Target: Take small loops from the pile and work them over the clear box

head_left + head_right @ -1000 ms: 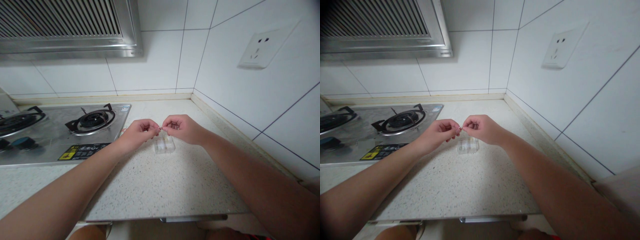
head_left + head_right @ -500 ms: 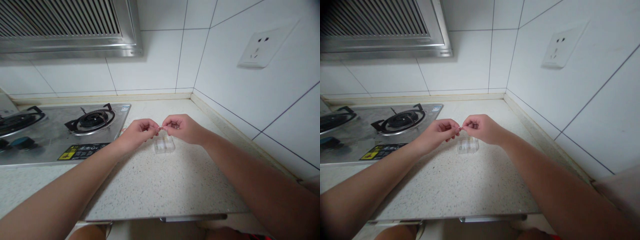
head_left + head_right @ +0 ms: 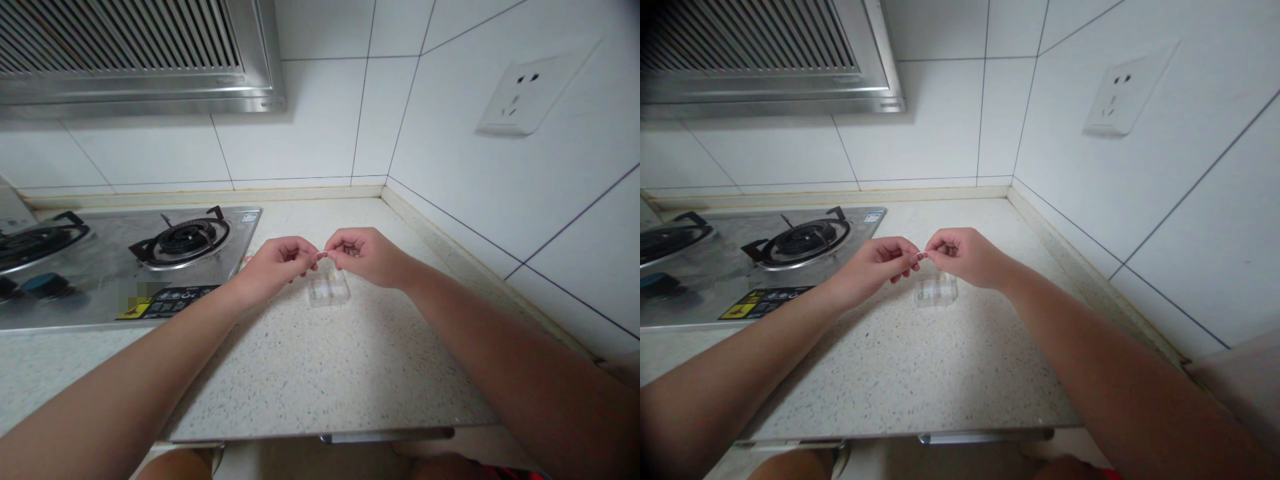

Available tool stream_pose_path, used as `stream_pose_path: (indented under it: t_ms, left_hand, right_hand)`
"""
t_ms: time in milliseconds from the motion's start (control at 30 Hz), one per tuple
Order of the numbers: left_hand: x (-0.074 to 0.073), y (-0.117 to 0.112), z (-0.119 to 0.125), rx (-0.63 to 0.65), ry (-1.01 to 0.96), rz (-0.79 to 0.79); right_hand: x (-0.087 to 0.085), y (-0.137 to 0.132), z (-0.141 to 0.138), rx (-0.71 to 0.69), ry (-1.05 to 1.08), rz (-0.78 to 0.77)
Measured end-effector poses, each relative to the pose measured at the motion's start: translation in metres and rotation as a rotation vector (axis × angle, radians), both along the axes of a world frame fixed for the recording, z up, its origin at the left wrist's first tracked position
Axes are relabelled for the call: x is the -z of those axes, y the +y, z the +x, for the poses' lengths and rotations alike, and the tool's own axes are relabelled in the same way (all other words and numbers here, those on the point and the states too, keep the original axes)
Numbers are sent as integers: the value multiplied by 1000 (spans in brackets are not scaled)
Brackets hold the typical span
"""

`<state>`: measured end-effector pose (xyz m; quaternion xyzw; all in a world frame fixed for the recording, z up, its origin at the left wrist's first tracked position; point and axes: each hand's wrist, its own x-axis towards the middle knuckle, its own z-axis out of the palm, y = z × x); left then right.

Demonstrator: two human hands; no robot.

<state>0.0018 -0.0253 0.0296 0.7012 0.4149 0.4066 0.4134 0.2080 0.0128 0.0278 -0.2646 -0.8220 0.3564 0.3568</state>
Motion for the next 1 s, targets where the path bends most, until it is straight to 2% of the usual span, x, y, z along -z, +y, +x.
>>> stream_pose_path:
  t_ms: [1000]
  left_hand:
    - [1, 1, 0, -14, 10, 24]
  right_hand:
    - [1, 2, 0, -3, 3, 16]
